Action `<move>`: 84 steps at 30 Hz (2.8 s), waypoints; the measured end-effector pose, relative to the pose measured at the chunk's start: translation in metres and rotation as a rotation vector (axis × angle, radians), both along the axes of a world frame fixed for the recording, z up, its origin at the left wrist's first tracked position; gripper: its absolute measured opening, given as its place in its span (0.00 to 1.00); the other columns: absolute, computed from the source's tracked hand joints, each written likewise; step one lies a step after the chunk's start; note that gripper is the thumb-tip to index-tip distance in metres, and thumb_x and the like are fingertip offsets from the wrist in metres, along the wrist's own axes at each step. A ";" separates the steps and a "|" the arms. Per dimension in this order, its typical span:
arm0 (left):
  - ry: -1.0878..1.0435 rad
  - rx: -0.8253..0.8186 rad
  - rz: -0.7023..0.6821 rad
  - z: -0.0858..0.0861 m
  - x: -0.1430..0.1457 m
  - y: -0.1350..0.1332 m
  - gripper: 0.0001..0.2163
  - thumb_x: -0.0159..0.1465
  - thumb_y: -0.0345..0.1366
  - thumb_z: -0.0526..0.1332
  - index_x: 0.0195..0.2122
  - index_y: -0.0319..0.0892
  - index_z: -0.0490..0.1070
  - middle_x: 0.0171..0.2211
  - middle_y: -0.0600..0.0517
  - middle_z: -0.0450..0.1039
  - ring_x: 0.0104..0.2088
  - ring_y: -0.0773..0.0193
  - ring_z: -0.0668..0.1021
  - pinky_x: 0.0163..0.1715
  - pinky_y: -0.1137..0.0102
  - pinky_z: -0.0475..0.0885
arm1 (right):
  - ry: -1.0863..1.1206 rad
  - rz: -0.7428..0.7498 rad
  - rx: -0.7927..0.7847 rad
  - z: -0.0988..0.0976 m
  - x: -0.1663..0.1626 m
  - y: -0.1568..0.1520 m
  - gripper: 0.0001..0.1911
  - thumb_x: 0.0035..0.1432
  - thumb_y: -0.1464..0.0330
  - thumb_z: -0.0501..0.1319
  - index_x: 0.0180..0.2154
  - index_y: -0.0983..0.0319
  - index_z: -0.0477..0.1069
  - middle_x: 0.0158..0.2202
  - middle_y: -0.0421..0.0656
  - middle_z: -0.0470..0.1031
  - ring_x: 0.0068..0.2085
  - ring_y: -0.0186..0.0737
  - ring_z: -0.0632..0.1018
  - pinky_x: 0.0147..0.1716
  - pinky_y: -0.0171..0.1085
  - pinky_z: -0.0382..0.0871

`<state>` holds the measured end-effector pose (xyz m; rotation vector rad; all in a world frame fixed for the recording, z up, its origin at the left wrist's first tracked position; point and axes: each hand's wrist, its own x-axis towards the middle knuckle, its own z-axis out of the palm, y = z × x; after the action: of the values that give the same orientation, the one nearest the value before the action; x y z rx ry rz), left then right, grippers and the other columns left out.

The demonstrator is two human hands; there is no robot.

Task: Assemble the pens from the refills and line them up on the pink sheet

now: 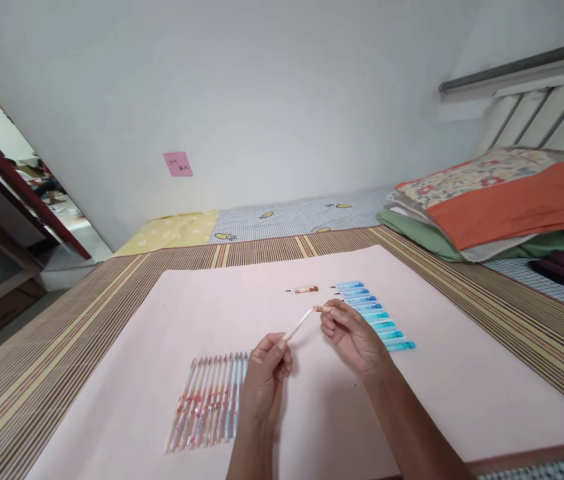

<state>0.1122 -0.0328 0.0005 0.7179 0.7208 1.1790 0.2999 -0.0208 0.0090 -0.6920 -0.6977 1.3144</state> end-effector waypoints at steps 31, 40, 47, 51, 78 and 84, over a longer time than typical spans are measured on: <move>0.352 0.153 -0.016 0.004 -0.013 0.001 0.10 0.59 0.42 0.68 0.34 0.39 0.77 0.18 0.58 0.62 0.22 0.71 0.61 0.25 0.74 0.54 | -0.678 0.061 0.085 0.028 0.040 -0.021 0.07 0.51 0.66 0.69 0.33 0.60 0.76 0.28 0.37 0.66 0.29 0.34 0.64 0.28 0.34 0.58; 0.313 0.150 -0.131 0.006 -0.012 -0.001 0.13 0.63 0.44 0.65 0.30 0.38 0.76 0.15 0.58 0.61 0.19 0.73 0.57 0.23 0.73 0.50 | -0.737 0.093 0.113 0.039 0.036 -0.026 0.06 0.51 0.67 0.69 0.32 0.61 0.76 0.28 0.38 0.68 0.29 0.34 0.66 0.29 0.35 0.60; 0.172 0.050 -0.184 0.007 -0.004 -0.005 0.19 0.61 0.50 0.66 0.26 0.36 0.76 0.12 0.57 0.60 0.15 0.74 0.57 0.20 0.72 0.47 | -0.589 0.144 0.134 0.030 0.025 -0.022 0.05 0.53 0.68 0.68 0.34 0.60 0.76 0.27 0.39 0.72 0.30 0.36 0.72 0.31 0.37 0.66; 0.137 -0.013 -0.203 0.006 -0.001 -0.006 0.22 0.59 0.53 0.66 0.23 0.36 0.74 0.10 0.56 0.59 0.13 0.74 0.58 0.19 0.72 0.46 | -0.584 0.146 0.200 0.030 0.022 -0.020 0.05 0.56 0.67 0.67 0.35 0.60 0.77 0.30 0.41 0.74 0.32 0.38 0.73 0.32 0.37 0.67; -0.128 0.000 -0.070 0.013 0.021 -0.016 0.15 0.59 0.42 0.70 0.25 0.39 0.68 0.23 0.55 0.66 0.22 0.73 0.64 0.24 0.75 0.58 | -0.455 0.207 0.134 0.021 -0.011 -0.017 0.21 0.60 0.58 0.66 0.51 0.60 0.74 0.32 0.39 0.67 0.29 0.34 0.68 0.31 0.37 0.62; -0.095 -0.028 -0.077 0.011 0.023 -0.015 0.15 0.55 0.42 0.73 0.29 0.39 0.70 0.23 0.56 0.68 0.21 0.74 0.63 0.24 0.76 0.58 | -0.418 0.063 0.098 0.013 -0.014 -0.012 0.13 0.56 0.60 0.69 0.39 0.62 0.79 0.24 0.36 0.64 0.26 0.32 0.64 0.28 0.36 0.57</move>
<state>0.1352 -0.0475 0.0117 0.6559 0.6240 1.1235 0.2854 -0.0331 0.0218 -0.8809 -1.1209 1.1937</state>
